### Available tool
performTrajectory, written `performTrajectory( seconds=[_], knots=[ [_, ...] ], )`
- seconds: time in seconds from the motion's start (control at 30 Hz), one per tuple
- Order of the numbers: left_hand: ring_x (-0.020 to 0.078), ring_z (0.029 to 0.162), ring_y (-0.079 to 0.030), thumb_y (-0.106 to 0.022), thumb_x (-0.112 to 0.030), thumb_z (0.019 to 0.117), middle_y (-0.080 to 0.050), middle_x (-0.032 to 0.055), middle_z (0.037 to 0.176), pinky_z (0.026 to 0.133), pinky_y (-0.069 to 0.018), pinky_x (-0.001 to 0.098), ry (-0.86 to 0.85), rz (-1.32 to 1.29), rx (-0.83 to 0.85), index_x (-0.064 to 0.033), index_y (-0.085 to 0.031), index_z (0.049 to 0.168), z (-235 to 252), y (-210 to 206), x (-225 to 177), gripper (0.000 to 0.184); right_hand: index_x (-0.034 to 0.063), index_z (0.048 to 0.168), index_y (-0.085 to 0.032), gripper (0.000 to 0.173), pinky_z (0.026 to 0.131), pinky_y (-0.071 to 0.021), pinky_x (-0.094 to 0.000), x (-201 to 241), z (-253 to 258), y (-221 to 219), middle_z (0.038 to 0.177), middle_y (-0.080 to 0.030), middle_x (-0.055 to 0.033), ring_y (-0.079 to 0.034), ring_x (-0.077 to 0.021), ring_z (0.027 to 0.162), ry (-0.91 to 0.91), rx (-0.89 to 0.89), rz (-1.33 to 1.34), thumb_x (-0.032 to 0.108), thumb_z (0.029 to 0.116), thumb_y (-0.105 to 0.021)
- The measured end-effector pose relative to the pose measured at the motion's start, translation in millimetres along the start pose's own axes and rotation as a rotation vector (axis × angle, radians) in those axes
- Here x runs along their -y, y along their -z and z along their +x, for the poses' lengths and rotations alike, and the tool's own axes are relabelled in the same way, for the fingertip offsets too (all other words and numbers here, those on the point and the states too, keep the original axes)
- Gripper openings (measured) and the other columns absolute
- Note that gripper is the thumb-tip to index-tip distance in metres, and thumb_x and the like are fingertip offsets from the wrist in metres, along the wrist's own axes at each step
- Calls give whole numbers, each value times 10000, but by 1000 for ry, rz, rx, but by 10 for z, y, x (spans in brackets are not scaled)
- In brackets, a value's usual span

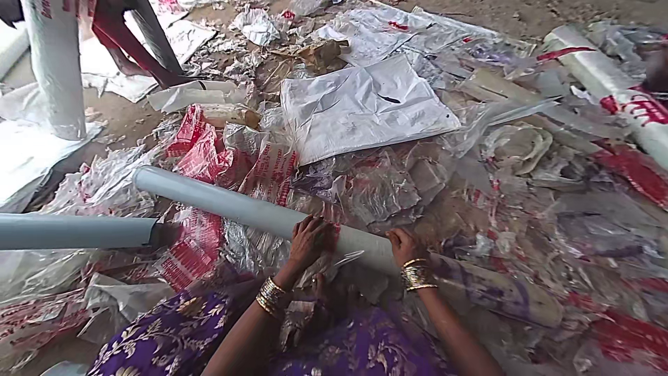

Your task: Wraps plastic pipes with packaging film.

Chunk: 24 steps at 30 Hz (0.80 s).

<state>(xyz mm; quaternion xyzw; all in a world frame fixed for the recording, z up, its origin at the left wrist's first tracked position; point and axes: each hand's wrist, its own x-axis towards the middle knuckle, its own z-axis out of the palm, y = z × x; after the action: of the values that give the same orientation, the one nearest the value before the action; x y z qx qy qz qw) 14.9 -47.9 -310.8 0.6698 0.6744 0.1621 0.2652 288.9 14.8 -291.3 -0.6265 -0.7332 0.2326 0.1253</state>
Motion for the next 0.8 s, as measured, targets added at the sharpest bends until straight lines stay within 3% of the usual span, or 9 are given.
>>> performTrajectory(
  seconds=[0.1, 0.2, 0.33, 0.57, 0.8],
  knots=[
    [392, 1499, -354, -689, -250, 927, -553, 103, 1516, 1184, -221, 643, 6, -33, -5, -211, -665, 1388, 24, 37, 7, 462, 39, 1229, -711, 300, 1112, -314, -627, 630, 239, 31, 1286, -684, -180, -593, -351, 1272, 38, 408, -5, 225, 1072, -534],
    [357, 1509, -337, -739, -271, 898, -541, 59, 1530, 1181, -209, 645, 48, -34, 53, -247, -659, 1387, 27, 81, 0, 496, 122, 1274, -714, 278, 1109, -314, -620, 1020, 344, -69, 1407, -583, -172, -537, -334, 1316, 98, 582, -94, 210, 1054, -567],
    [342, 1493, -356, -761, -275, 878, -557, 46, 1507, 1169, -222, 646, 64, -41, 76, -252, -669, 1367, 54, 109, 16, 499, 151, 1229, -748, 251, 1100, -317, -617, 1166, 381, -162, 1447, -557, -147, -531, -324, 1320, 138, 557, -131, 207, 1018, -623],
    [348, 1494, -342, -767, -275, 872, -543, 60, 1515, 1165, -218, 646, 54, -90, 80, -253, -666, 1367, 49, 109, 35, 505, 121, 1197, -761, 245, 1124, -250, -645, 1228, 386, -183, 1316, -670, -142, -554, -328, 1310, 181, 513, -160, 169, 1012, -607],
    [367, 1466, -375, -795, -276, 850, -563, 76, 1491, 1140, -237, 651, -4, -125, 59, -248, -686, 1338, 75, 63, 122, 501, 119, 1176, -762, 235, 1124, -234, -639, 1255, 417, -182, 1271, -693, -115, -565, -312, 1288, 171, 519, -157, 166, 1020, -593]
  ],
)
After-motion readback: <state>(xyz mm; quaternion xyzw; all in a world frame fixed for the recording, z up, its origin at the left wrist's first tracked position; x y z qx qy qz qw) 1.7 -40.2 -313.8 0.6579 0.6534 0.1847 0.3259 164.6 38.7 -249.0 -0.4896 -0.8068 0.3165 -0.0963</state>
